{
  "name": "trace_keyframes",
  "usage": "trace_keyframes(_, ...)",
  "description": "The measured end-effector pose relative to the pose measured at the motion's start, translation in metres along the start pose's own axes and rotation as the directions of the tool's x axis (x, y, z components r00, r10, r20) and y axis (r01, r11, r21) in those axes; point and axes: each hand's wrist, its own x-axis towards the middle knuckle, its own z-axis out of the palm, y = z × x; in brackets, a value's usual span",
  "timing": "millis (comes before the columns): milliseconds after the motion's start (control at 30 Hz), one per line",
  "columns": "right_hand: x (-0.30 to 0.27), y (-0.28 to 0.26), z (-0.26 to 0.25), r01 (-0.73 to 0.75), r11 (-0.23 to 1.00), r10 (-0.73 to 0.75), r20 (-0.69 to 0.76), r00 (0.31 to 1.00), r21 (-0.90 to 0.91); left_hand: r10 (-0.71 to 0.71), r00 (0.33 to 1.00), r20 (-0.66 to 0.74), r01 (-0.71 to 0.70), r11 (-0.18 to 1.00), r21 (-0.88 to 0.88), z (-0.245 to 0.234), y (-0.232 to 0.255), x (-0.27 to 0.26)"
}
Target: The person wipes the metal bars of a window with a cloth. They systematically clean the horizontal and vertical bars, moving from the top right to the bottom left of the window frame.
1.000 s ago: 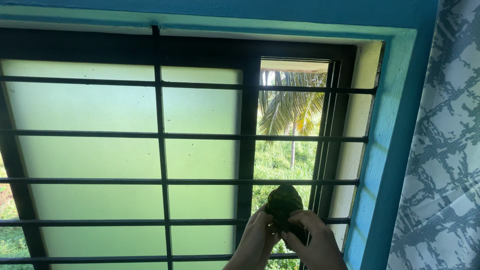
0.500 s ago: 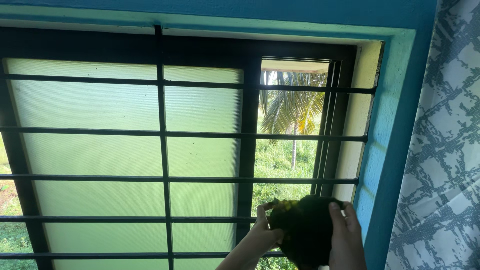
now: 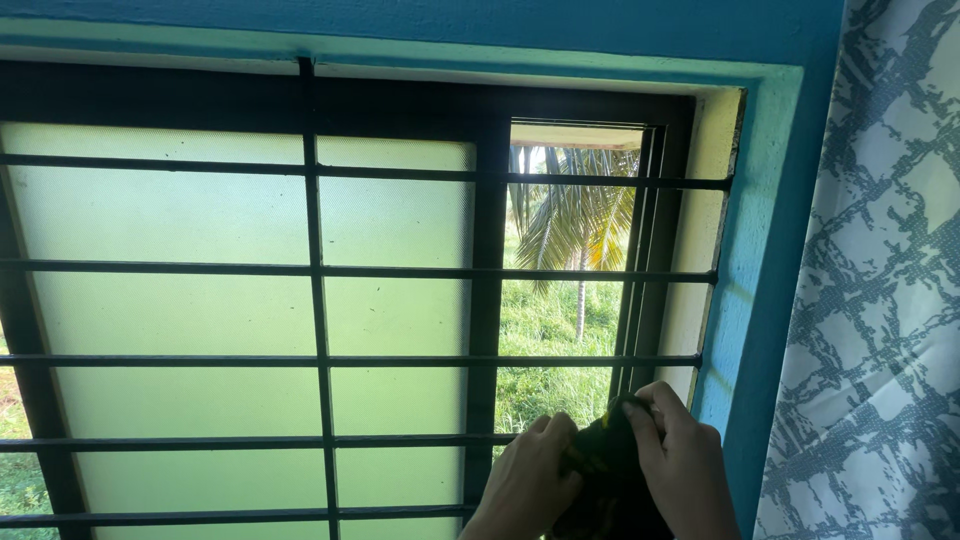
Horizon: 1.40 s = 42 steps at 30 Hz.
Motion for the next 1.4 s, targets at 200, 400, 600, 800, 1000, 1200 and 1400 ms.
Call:
trace_keyframes(200,0.004,0.035,0.002,-0.342,0.751,0.338,0.115,0.934,0.565,0.086,0.972,0.220,-0.032,0.970,-0.239,-0.005,-0.032,0.014)
trace_keyframes(400,0.010,0.064,0.023,-0.498,0.354,0.537,0.263,0.801,0.792,-0.184,0.966,0.183,0.259,0.650,-0.714,-0.002,-0.028,0.020)
trace_keyframes(600,0.020,0.071,0.016,-0.224,0.830,0.255,0.010,0.967,0.510,0.239,0.961,0.142,-0.250,0.966,0.066,-0.037,-0.015,0.004)
trace_keyframes(800,0.022,0.066,-0.006,-0.176,0.695,0.169,0.079,0.982,0.697,0.195,0.951,0.240,-0.199,0.980,-0.007,-0.063,-0.023,0.016)
trace_keyframes(1000,0.000,0.049,0.000,-0.026,0.948,0.060,-0.098,0.993,0.316,0.063,0.995,0.080,-0.066,0.997,0.029,-0.043,-0.037,0.034)
trace_keyframes(1200,-0.054,0.058,0.055,0.399,0.887,-0.422,0.060,0.904,0.233,0.098,0.993,0.067,-0.075,0.955,-0.287,-0.041,-0.019,0.054)
trace_keyframes(1400,-0.044,0.066,0.095,0.522,0.779,-0.554,0.007,0.832,-0.347,0.093,0.968,0.231,0.036,0.867,-0.497,-0.072,0.028,0.063)
